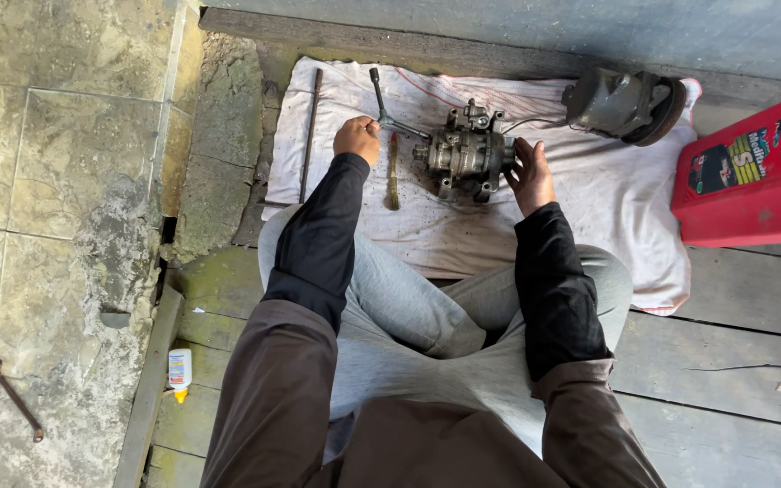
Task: Cleaning and inspecting a mechanical engine component using a brush and a small tool
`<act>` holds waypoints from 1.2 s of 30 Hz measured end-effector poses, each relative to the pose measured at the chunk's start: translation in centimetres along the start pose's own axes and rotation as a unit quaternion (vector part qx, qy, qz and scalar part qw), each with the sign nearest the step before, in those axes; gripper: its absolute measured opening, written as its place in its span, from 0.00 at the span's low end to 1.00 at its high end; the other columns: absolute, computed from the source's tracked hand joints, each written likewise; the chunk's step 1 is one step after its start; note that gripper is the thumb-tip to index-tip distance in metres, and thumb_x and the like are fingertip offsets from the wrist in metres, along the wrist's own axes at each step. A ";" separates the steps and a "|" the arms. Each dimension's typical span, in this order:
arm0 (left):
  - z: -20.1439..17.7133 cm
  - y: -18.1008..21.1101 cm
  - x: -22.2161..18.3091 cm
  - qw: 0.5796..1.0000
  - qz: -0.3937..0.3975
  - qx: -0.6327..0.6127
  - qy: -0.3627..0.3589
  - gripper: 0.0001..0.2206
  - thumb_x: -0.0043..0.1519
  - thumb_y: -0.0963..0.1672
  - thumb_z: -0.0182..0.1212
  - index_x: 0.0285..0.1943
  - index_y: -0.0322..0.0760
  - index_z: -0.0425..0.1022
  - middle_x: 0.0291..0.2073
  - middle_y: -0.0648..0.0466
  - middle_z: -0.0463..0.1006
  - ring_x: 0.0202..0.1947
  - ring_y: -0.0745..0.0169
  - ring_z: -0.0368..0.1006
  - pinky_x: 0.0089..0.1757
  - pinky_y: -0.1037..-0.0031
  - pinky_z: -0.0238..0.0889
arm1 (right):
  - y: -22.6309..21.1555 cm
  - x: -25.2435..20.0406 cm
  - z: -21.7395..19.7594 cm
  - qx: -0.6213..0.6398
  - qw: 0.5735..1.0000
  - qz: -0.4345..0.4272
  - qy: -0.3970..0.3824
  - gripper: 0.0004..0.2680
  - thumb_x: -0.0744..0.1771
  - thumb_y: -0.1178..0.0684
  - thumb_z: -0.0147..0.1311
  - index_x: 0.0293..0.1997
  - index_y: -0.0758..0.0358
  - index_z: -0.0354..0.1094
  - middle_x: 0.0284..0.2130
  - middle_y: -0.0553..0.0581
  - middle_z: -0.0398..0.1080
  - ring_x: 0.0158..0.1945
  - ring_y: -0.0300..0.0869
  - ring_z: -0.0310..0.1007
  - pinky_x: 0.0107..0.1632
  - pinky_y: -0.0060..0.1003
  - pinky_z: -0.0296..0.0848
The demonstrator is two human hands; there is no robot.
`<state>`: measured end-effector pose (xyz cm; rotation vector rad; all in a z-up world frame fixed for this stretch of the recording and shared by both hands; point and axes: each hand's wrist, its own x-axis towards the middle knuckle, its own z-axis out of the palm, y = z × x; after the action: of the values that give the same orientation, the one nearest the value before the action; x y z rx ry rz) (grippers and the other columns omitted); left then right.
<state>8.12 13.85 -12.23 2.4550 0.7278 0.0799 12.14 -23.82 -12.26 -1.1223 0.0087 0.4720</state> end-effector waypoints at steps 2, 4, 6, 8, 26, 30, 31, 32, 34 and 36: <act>-0.3 -0.2 0.0 1.000 -0.003 -0.008 0.004 0.10 0.64 0.50 0.52 0.42 0.57 0.82 0.37 0.59 0.84 0.47 0.51 0.80 0.51 0.61 0.72 | 0.0 0.0 0.0 0.003 1.000 0.002 0.000 0.33 0.71 0.23 0.36 0.78 0.59 0.44 0.75 0.61 0.42 0.77 0.67 0.34 0.74 0.64 0.37; 0.1 -0.6 0.6 1.000 -0.003 -0.014 0.007 0.10 0.64 0.50 0.52 0.43 0.56 0.82 0.38 0.60 0.84 0.48 0.52 0.80 0.51 0.61 0.72 | -0.1 0.0 0.1 0.009 1.000 0.002 0.001 0.33 0.71 0.23 0.37 0.78 0.59 0.44 0.75 0.61 0.41 0.77 0.67 0.34 0.74 0.64 0.37; 1.3 -1.6 1.3 1.000 0.010 -0.016 -0.013 0.10 0.63 0.50 0.53 0.41 0.58 0.83 0.36 0.63 0.84 0.47 0.54 0.80 0.50 0.62 0.73 | -0.1 -0.2 0.3 0.008 1.000 0.001 -0.001 0.33 0.71 0.23 0.37 0.78 0.59 0.44 0.75 0.61 0.41 0.77 0.67 0.34 0.74 0.64 0.37; 1.4 -2.1 1.2 1.000 0.004 -0.025 -0.013 0.11 0.64 0.50 0.53 0.40 0.57 0.83 0.36 0.63 0.85 0.46 0.53 0.81 0.50 0.63 0.73 | -0.1 -0.3 0.5 0.009 1.000 0.003 -0.002 0.33 0.71 0.23 0.36 0.78 0.60 0.44 0.75 0.62 0.41 0.77 0.68 0.33 0.74 0.64 0.36; 2.0 -2.3 1.6 1.000 -0.013 -0.019 -0.022 0.12 0.65 0.50 0.51 0.41 0.55 0.84 0.39 0.59 0.85 0.48 0.52 0.80 0.51 0.64 0.72 | -0.2 -0.3 0.3 0.016 1.000 0.004 -0.001 0.33 0.71 0.23 0.37 0.78 0.60 0.43 0.75 0.62 0.40 0.77 0.68 0.32 0.74 0.64 0.35; 0.9 -1.2 1.0 1.000 -0.021 -0.007 -0.009 0.13 0.66 0.50 0.50 0.45 0.51 0.83 0.42 0.56 0.85 0.49 0.50 0.80 0.51 0.62 0.72 | 0.0 -0.1 0.2 0.013 1.000 0.005 0.001 0.32 0.71 0.23 0.36 0.78 0.59 0.44 0.75 0.61 0.41 0.77 0.67 0.33 0.74 0.64 0.35; 1.9 -1.6 1.4 1.000 -0.022 -0.006 -0.011 0.13 0.66 0.50 0.50 0.45 0.51 0.83 0.42 0.56 0.85 0.49 0.50 0.80 0.51 0.62 0.72 | 0.0 -0.2 0.1 0.013 1.000 0.006 0.002 0.32 0.71 0.23 0.36 0.78 0.59 0.44 0.75 0.61 0.41 0.77 0.67 0.33 0.74 0.64 0.35; 2.9 -2.0 1.8 0.999 -0.021 -0.041 -0.023 0.13 0.65 0.51 0.52 0.44 0.53 0.83 0.42 0.58 0.85 0.49 0.51 0.80 0.51 0.62 0.72 | 0.0 -0.3 0.1 0.012 1.000 0.005 -0.001 0.33 0.71 0.23 0.36 0.78 0.59 0.43 0.75 0.61 0.41 0.77 0.67 0.33 0.74 0.64 0.36; 2.7 -1.7 1.7 0.997 -0.019 -0.075 -0.032 0.12 0.64 0.51 0.53 0.44 0.55 0.84 0.42 0.60 0.85 0.50 0.52 0.79 0.51 0.62 0.72 | 0.0 -0.1 0.4 0.010 1.000 0.002 -0.005 0.33 0.71 0.23 0.37 0.78 0.60 0.43 0.75 0.62 0.40 0.77 0.67 0.33 0.74 0.64 0.36; 1.0 -0.2 0.4 0.997 -0.035 -0.060 -0.016 0.12 0.65 0.51 0.51 0.47 0.55 0.82 0.45 0.59 0.84 0.51 0.52 0.79 0.53 0.62 0.72 | -0.1 -0.2 0.3 0.008 1.000 0.003 -0.004 0.32 0.71 0.23 0.36 0.78 0.59 0.43 0.75 0.61 0.40 0.77 0.67 0.33 0.74 0.64 0.35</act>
<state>8.59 13.66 -13.20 2.3095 0.7708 0.0559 11.95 -23.71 -12.00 -1.1059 0.0097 0.4813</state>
